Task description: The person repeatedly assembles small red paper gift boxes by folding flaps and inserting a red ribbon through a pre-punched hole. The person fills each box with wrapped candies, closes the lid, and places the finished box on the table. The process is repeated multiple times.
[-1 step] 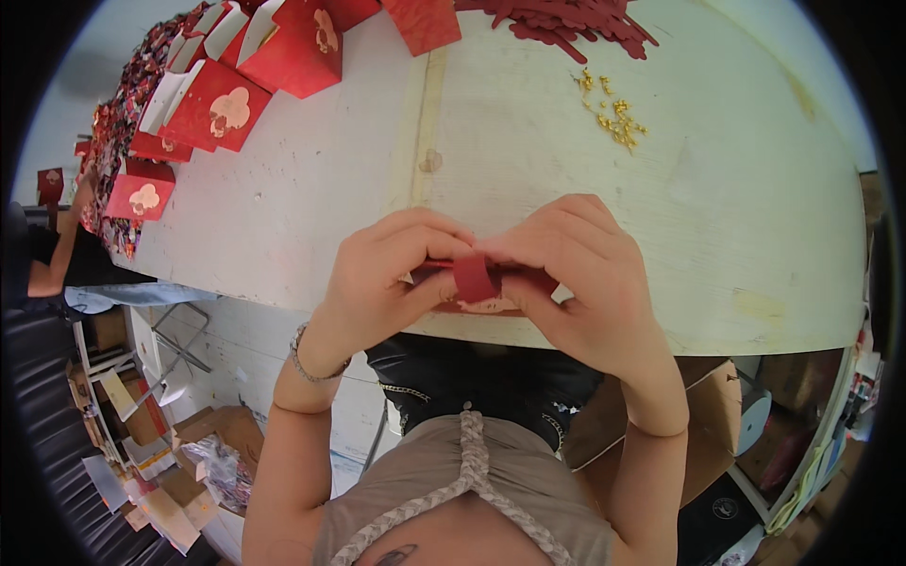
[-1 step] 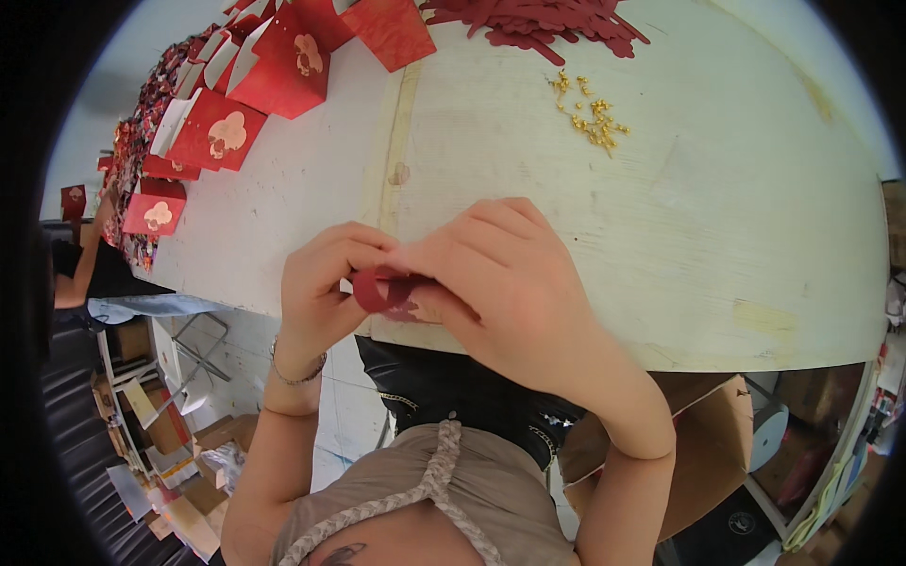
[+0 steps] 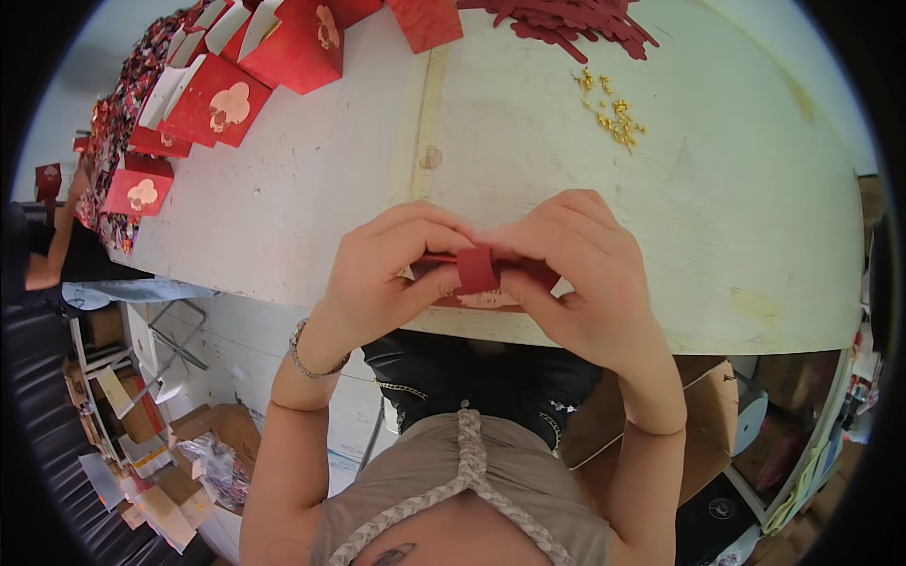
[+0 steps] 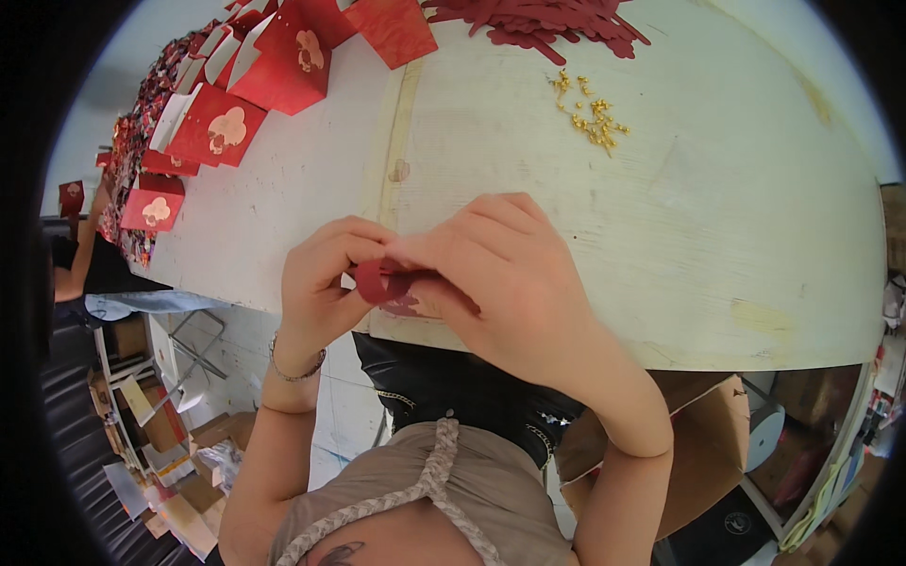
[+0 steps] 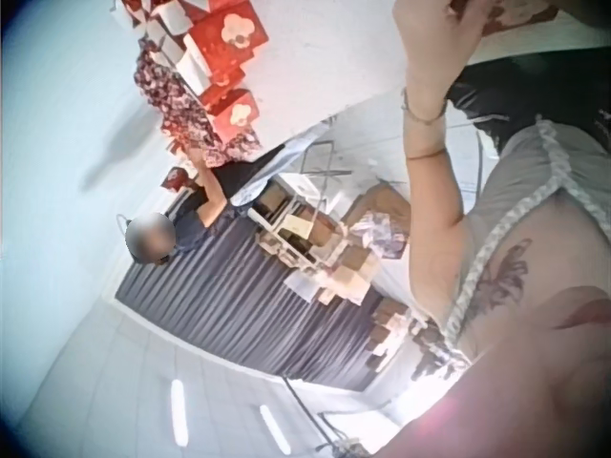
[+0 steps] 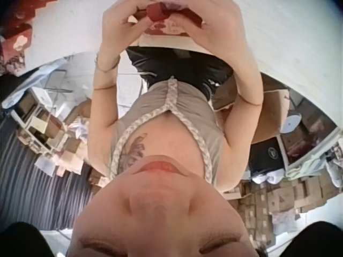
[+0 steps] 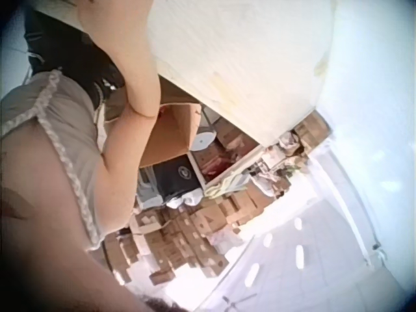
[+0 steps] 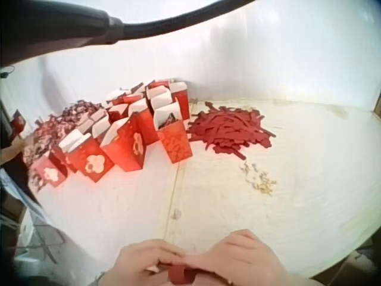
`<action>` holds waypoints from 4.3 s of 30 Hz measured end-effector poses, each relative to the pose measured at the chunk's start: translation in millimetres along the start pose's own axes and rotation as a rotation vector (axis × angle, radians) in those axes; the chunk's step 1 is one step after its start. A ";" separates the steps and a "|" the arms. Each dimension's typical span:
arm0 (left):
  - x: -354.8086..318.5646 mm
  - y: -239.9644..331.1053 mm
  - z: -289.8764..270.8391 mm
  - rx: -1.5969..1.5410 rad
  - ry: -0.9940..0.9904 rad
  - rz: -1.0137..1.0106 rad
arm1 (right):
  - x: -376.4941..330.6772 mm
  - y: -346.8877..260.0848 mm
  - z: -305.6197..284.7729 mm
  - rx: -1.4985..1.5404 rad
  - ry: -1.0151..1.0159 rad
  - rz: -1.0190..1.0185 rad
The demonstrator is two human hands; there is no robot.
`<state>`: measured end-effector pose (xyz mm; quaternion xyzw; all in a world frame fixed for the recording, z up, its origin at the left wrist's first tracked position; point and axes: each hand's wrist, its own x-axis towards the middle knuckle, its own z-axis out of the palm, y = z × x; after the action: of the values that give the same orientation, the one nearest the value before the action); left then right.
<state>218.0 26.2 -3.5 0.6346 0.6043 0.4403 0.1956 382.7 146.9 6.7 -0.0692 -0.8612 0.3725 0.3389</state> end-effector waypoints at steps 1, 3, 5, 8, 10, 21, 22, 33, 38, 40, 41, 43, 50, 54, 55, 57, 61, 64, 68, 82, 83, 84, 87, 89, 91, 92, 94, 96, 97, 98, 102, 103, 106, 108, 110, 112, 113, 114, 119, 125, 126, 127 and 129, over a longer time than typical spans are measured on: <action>-2.2 -0.2 1.6 -0.020 0.015 -0.001 | -0.9 0.0 1.9 0.007 0.004 0.005; -5.9 -0.8 6.7 -0.060 0.047 0.000 | -6.1 1.7 8.9 0.066 0.042 0.028; -7.9 -2.1 10.9 0.024 0.089 0.126 | -14.9 5.6 19.1 0.170 0.109 0.062; -10.5 -1.7 13.8 0.099 0.099 0.180 | -16.0 3.7 23.5 0.274 0.138 0.105; -12.3 -0.4 11.3 0.147 0.107 0.211 | -16.5 -1.4 23.4 0.260 0.123 0.168; -12.7 -4.6 5.8 0.136 -0.055 0.310 | -31.3 -18.6 27.0 0.220 0.128 0.325; -5.3 -8.2 -5.2 0.088 -0.171 0.328 | -36.8 -21.5 14.9 0.219 0.129 0.386; 56.6 -61.6 -99.4 1.058 0.537 0.189 | -204.5 -121.9 -175.7 -1.051 -0.362 1.092; 11.6 6.3 6.1 0.764 0.509 0.063 | -108.9 -33.6 -46.7 -0.243 -0.013 0.468; 4.3 26.7 29.6 0.501 0.436 0.045 | -72.8 -3.0 4.7 -0.112 0.045 0.195; 7.4 26.0 30.6 0.228 0.578 0.120 | -60.8 5.4 23.6 -0.049 0.082 0.166; 22.9 -9.1 27.4 -0.147 0.621 0.175 | -53.7 19.6 39.9 0.090 0.177 0.141; 47.7 -104.5 30.3 -0.694 -0.273 -0.167 | -60.0 28.9 56.1 0.132 0.431 0.072; 21.3 -84.7 42.7 -0.730 -0.189 -0.105 | -86.1 29.5 85.7 0.067 0.566 -0.022; 11.6 -71.3 46.1 -0.741 -0.034 -0.163 | -88.8 32.6 84.9 0.167 0.577 0.029; -6.2 -38.4 53.6 -0.747 0.270 -0.271 | -90.3 38.9 81.5 0.363 0.605 0.129; -23.8 -25.2 54.7 -0.638 0.361 -0.074 | -81.3 39.9 67.9 0.328 0.478 0.016; -27.9 -28.5 56.9 -0.571 0.437 -0.037 | -68.3 32.7 64.1 0.490 0.493 0.039; -30.5 -21.5 52.5 -0.644 0.433 -0.134 | -64.5 33.3 57.7 0.471 0.484 0.040; -21.5 -16.8 63.3 -0.688 0.569 -0.148 | -41.6 16.2 82.7 0.831 0.720 0.219; -21.8 -19.8 63.6 -0.707 0.564 -0.138 | -34.4 12.1 91.0 0.925 0.800 0.213; -23.4 -23.2 61.2 -0.723 0.571 -0.126 | -45.4 22.0 76.9 1.025 0.611 0.187; -24.7 -30.3 54.7 -0.853 0.464 -0.162 | -55.8 29.0 47.8 1.151 0.471 0.333; -26.7 -27.4 54.8 -0.890 0.478 -0.220 | -50.7 29.5 45.2 1.022 0.540 0.449; -32.2 -30.4 54.0 -0.975 0.457 -0.276 | -40.1 15.8 38.8 1.137 0.493 0.558; -33.9 -33.2 54.1 -0.978 0.440 -0.250 | -42.4 20.3 34.9 1.179 0.446 0.592; -33.7 -38.5 56.0 -0.993 0.398 -0.196 | -46.1 31.1 32.8 1.271 0.446 0.633; -32.9 -38.1 58.9 -0.997 0.426 -0.182 | -44.2 35.0 30.3 1.279 0.406 0.600; -33.2 -37.7 59.7 -0.996 0.442 -0.176 | -43.4 35.7 29.8 1.287 0.383 0.583; -34.1 -37.7 59.9 -0.975 0.445 -0.183 | -40.6 32.1 31.3 1.165 0.443 0.628; -29.7 -34.6 57.8 -0.860 0.476 -0.183 | -31.5 17.2 45.7 0.982 0.664 0.636; -27.3 -32.3 57.3 -0.824 0.487 -0.178 | -33.6 18.1 48.0 1.015 0.718 0.599; -25.0 -30.5 57.2 -0.796 0.518 -0.179 | -43.0 21.0 54.9 0.824 0.707 0.519; -24.2 -26.9 54.8 -0.819 0.538 -0.220 | -43.5 21.7 58.7 0.715 0.694 0.430; -22.7 -25.6 53.4 -0.815 0.550 -0.217 | -45.3 27.3 61.5 0.613 0.643 0.273; -23.3 -26.8 52.7 -0.778 0.560 -0.177 | -45.5 27.8 60.4 0.480 0.576 0.163; -24.1 -28.6 52.3 -0.792 0.547 -0.177 | -44.4 26.7 58.6 0.404 0.538 0.119; -25.3 -31.4 52.3 -0.811 0.533 -0.177 | -41.8 24.2 56.2 0.381 0.549 0.097; -25.0 -30.9 54.7 -0.819 0.568 -0.147 | -45.1 22.8 55.1 0.124 0.495 0.016; -22.5 -30.9 54.5 -0.709 0.604 -0.143 | -45.2 25.8 57.1 0.188 0.575 0.094; -21.7 -28.3 55.2 -0.719 0.627 -0.163 | -43.0 26.5 57.9 0.235 0.611 0.118; -20.5 -25.9 55.5 -0.728 0.649 -0.184 | -40.0 27.1 58.8 0.282 0.646 0.142; -17.4 -22.3 54.0 -0.734 0.631 -0.239 | -32.6 24.4 60.1 0.554 0.716 0.206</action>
<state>249.7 29.4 -55.4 0.2861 0.5076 0.7691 0.2627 366.0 116.5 -57.1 -0.1853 -0.5465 0.5730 0.5819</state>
